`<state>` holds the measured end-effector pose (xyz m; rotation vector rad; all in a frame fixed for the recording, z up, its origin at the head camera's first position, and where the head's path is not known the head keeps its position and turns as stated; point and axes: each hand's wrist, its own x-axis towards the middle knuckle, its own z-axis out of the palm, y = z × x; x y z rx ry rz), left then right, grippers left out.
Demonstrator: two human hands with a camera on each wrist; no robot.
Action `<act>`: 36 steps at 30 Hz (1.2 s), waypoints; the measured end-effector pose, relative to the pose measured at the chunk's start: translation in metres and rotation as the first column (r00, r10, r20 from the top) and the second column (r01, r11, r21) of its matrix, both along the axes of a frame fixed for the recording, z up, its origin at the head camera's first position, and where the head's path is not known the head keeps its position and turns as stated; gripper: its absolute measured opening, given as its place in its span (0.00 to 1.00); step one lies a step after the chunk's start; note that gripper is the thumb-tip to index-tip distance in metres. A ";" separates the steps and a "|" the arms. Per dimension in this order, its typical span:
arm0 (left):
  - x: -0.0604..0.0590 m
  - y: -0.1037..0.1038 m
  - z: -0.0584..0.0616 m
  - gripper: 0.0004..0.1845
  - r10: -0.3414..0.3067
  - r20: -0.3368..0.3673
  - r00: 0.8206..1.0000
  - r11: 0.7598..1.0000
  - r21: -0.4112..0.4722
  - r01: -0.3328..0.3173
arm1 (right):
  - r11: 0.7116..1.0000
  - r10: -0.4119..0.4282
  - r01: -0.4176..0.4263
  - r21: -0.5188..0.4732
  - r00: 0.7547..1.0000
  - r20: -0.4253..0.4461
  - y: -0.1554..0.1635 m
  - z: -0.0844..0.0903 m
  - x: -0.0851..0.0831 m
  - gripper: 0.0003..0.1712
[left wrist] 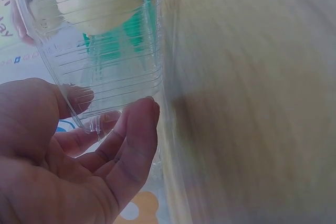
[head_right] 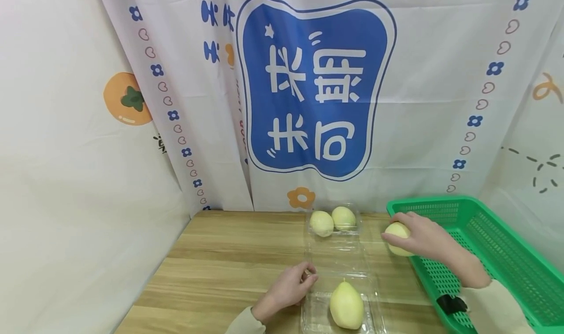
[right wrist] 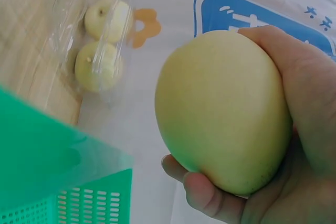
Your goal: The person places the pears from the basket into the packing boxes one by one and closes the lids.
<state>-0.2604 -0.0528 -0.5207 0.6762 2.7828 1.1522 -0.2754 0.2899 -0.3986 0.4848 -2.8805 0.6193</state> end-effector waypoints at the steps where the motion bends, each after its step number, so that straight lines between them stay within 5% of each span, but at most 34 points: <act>1: 0.000 0.000 0.000 0.12 0.000 0.000 1.000 1.000 0.002 0.000 | 1.000 0.004 -0.004 -0.002 1.000 -0.004 -0.002 0.001 0.001 0.22; 23: 0.000 -0.001 0.001 0.11 -0.012 0.000 1.000 1.000 0.006 0.012 | 0.992 0.085 -0.089 -0.091 0.995 -0.050 -0.038 -0.007 0.017 0.20; 36: 0.002 -0.001 0.003 0.10 -0.003 -0.028 1.000 1.000 -0.019 0.002 | 0.956 0.233 -0.239 -0.170 0.971 -0.052 -0.071 -0.021 0.022 0.15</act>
